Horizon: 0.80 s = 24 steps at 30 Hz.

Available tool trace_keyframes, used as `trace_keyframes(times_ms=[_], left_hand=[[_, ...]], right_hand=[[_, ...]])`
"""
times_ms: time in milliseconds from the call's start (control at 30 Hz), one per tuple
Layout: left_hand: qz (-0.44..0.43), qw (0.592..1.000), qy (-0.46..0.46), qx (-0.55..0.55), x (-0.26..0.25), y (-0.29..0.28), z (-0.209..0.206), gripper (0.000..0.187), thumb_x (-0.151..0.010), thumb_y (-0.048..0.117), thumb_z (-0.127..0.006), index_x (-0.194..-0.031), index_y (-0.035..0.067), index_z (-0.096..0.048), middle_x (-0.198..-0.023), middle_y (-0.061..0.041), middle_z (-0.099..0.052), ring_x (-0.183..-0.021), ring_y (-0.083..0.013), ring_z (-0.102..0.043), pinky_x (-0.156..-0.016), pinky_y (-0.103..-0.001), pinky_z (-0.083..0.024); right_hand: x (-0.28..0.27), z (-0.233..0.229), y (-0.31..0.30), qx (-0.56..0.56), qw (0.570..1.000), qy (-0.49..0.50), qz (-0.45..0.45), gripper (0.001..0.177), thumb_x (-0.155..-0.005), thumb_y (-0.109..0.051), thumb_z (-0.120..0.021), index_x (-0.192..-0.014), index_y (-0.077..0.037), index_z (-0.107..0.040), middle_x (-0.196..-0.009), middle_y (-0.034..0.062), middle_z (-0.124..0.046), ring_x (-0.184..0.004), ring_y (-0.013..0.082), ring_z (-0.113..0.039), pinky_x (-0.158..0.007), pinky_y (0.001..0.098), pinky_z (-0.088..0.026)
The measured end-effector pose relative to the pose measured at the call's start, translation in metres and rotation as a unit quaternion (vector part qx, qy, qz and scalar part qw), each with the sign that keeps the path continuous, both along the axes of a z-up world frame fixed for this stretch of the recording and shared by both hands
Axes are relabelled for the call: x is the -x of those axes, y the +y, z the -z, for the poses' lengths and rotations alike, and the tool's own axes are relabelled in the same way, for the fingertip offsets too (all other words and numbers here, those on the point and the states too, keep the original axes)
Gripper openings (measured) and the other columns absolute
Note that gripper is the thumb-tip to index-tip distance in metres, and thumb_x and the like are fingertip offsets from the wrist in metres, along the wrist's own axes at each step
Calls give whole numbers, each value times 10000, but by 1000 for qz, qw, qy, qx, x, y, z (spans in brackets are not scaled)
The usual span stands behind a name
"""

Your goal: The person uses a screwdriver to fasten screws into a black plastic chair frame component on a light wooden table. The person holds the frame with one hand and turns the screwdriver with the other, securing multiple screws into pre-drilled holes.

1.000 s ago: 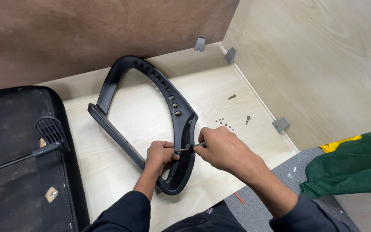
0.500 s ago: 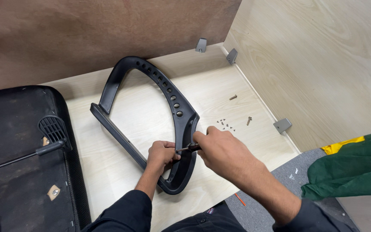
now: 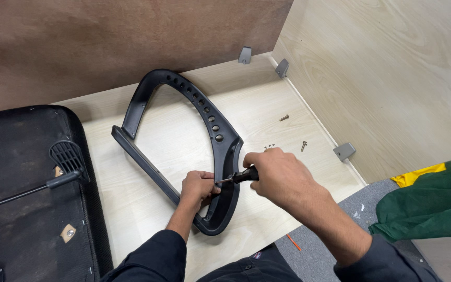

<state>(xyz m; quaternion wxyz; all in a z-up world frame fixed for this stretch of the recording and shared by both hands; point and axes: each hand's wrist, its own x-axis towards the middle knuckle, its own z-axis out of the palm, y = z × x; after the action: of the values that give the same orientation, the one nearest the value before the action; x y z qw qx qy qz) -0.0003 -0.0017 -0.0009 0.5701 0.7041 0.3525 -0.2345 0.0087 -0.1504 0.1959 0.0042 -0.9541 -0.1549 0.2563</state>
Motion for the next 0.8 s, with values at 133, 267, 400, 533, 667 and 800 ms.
trace_keyframes(times_ms=[133, 267, 400, 533, 667, 800], left_hand=[[0, 1000, -1, 0, 0, 2, 4, 386, -769, -69, -758, -1128, 71, -747, -809, -71, -785, -564, -81, -644, -486, -222, -504], [-3, 1000, -5, 6, -1, 2, 5, 394, -765, -77, -755, -1133, 62, -749, -795, -74, -783, -551, -82, -644, -471, -218, -500], [-5, 1000, -5, 11, -1, 1, 3, 399, -753, -79, -761, -1125, 66, -750, -787, -76, -785, -542, -90, -627, -451, -228, -467], [-16, 1000, -8, 18, 1, 2, -1, 387, -751, -95, -754, -1106, 60, -757, -784, -78, -772, -536, -99, -627, -442, -233, -477], [-20, 1000, -11, 17, 2, 1, -2, 370, -754, -96, -752, -1089, 58, -761, -783, -71, -770, -540, -93, -641, -454, -232, -500], [-2, 1000, -10, 0, 1, 1, -1, 350, -755, -71, -769, -1075, 70, -770, -782, -68, -778, -550, -93, -635, -473, -236, -486]], right_hand=[[6, -2, 2, -31, 997, -46, -49, 237, -892, -236, -695, -1078, -89, -700, -830, 154, -718, -744, 292, -722, -685, 453, -591], [10, 3, 3, -43, 997, -43, -53, 249, -940, -271, -644, -1019, -38, -682, -746, 163, -705, -693, 306, -719, -640, 464, -591], [0, 12, 1, -18, 1000, -6, 1, 367, -954, -370, -652, -1012, -12, -707, -718, 151, -718, -709, 283, -744, -678, 426, -610], [-6, 18, -4, -15, 999, 18, 38, 348, -943, -368, -643, -1073, -53, -713, -747, 143, -732, -733, 271, -754, -696, 418, -621], [-6, 13, -10, -63, 996, -31, -50, 442, -794, -269, -777, -1185, -86, -682, -904, 161, -722, -804, 287, -728, -735, 422, -614], [2, 5, -6, -48, 991, -60, -106, 321, -819, -142, -722, -1136, -124, -668, -1022, 156, -661, -861, 304, -706, -776, 438, -583]])
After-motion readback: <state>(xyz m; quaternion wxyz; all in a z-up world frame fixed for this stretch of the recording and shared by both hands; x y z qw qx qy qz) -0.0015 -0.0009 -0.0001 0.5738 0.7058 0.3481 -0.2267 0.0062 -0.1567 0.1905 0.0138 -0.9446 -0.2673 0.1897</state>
